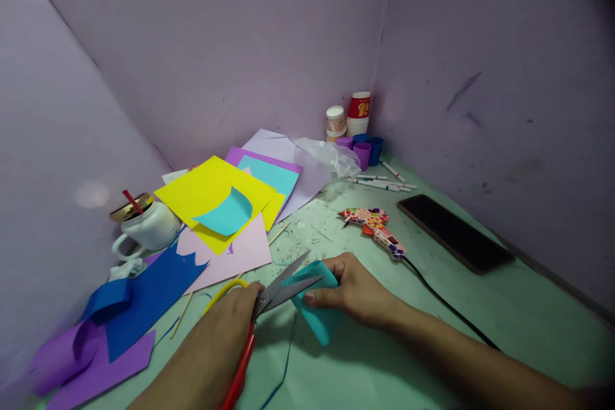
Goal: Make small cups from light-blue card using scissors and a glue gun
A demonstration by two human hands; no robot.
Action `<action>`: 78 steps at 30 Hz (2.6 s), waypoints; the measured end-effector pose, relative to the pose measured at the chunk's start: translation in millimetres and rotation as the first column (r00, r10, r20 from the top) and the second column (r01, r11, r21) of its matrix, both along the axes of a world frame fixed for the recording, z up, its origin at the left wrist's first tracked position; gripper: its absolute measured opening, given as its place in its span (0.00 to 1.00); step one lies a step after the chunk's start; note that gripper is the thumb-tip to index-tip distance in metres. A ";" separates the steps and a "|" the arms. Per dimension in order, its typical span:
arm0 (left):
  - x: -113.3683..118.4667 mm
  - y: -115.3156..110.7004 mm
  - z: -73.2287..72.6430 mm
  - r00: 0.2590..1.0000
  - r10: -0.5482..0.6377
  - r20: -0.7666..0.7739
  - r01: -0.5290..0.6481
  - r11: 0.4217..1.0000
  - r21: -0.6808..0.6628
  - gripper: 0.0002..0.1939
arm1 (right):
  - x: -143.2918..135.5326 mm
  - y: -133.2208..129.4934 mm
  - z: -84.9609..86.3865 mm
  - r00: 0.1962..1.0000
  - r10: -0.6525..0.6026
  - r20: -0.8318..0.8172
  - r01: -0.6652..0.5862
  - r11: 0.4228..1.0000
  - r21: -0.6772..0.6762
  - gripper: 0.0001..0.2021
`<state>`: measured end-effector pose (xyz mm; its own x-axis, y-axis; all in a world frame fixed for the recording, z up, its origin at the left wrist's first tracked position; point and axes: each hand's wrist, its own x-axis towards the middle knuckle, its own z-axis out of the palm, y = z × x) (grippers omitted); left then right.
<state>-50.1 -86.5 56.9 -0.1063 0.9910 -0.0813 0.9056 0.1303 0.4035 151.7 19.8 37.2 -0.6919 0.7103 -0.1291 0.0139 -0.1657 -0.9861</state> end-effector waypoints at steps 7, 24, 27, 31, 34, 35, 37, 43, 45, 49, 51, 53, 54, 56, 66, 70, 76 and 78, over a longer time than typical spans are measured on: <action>-12.4 -8.0 2.9 0.998 -0.058 0.003 0.058 0.997 -0.042 0.15 | 1.0 0.7 0.4 1.000 -0.008 0.017 0.008 1.000 0.017 0.08; 2.1 -7.6 10.8 0.984 -0.159 -0.077 0.159 0.987 -0.001 0.24 | 0.2 -2.8 -0.7 0.999 -0.012 0.049 0.011 1.000 0.019 0.09; 1.4 -9.3 4.0 0.963 -0.206 -0.172 0.219 0.974 0.058 0.27 | -2.9 -6.5 -3.3 1.000 0.017 0.020 -0.018 0.999 0.042 0.07; -1.4 -3.9 -1.8 0.950 -0.233 -0.207 0.244 0.969 0.029 0.26 | -5.5 -9.5 -8.7 0.999 0.042 -0.022 -0.040 0.996 0.081 0.07; -0.6 -1.3 -1.1 0.960 -0.232 -0.158 0.234 0.972 -0.006 0.27 | -5.5 -9.3 -11.5 1.000 0.013 -0.008 -0.012 0.994 0.111 0.06; -0.2 -1.6 -0.8 0.961 -0.232 -0.149 0.233 0.972 -0.013 0.28 | -5.5 -9.2 -12.1 1.000 0.009 -0.006 -0.008 0.993 0.116 0.06; 0.1 -3.2 -1.7 0.961 -0.227 -0.155 0.226 0.974 -0.021 0.28 | -5.7 -9.2 -12.7 1.000 0.011 -0.013 -0.010 0.993 0.118 0.07; -0.9 -2.4 -7.4 0.958 -0.221 -0.184 0.213 0.975 -0.059 0.27 | -6.5 -10.0 -11.9 0.999 0.005 -0.040 0.000 0.993 0.116 0.08; 0.6 0.3 -6.0 0.955 -0.227 -0.193 0.213 0.973 -0.091 0.26 | -6.2 -9.8 -12.2 0.999 -0.004 -0.039 0.009 0.994 0.107 0.07; 2.5 3.5 -1.5 0.946 -0.234 -0.224 0.200 0.966 -0.166 0.24 | -5.4 -8.9 -13.1 0.999 -0.002 -0.038 0.006 0.994 0.107 0.05; 1.7 3.8 0.2 0.942 -0.249 -0.224 0.211 0.961 -0.178 0.24 | -5.2 -8.6 -13.0 0.999 0.002 -0.049 0.003 0.994 0.109 0.06; 1.3 3.8 2.6 0.942 -0.258 -0.215 0.219 0.957 -0.189 0.24 | -5.1 -8.7 -12.7 0.998 0.007 -0.055 0.000 0.994 0.112 0.07; 1.8 3.9 4.2 0.943 -0.260 -0.208 0.220 0.955 -0.199 0.23 | -5.3 -9.1 -12.7 0.999 0.007 -0.054 0.000 0.993 0.114 0.08; 4.5 4.3 8.0 0.948 -0.255 -0.193 0.214 0.954 -0.210 0.23 | -6.0 -10.2 -13.2 0.999 0.013 -0.046 -0.007 0.991 0.130 0.09; 14.8 10.1 1.7 0.949 -0.228 -0.216 0.185 0.961 -0.204 0.25 | -7.7 -14.0 -15.8 0.999 0.016 -0.050 -0.004 0.971 0.241 0.14; 13.8 9.8 0.1 0.938 -0.240 -0.249 0.194 0.961 -0.198 0.27 | -7.3 -13.5 -15.4 0.999 0.029 -0.041 -0.020 0.976 0.216 0.15; 15.5 8.2 3.5 0.922 -0.281 -0.265 0.208 0.939 -0.273 0.27 | -8.3 -13.4 -14.4 0.999 0.023 -0.045 -0.013 0.977 0.212 0.17; 16.2 8.6 5.5 0.925 -0.287 -0.249 0.215 0.935 -0.281 0.26 | -8.3 -13.0 -15.3 0.998 0.036 -0.051 -0.025 0.979 0.204 0.17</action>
<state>-33.9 -77.9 62.4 0.0895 0.9408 -0.3271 0.9921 -0.0552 0.1125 143.4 6.8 22.0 -0.7158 0.6962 0.0543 -0.0386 0.0383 -0.9985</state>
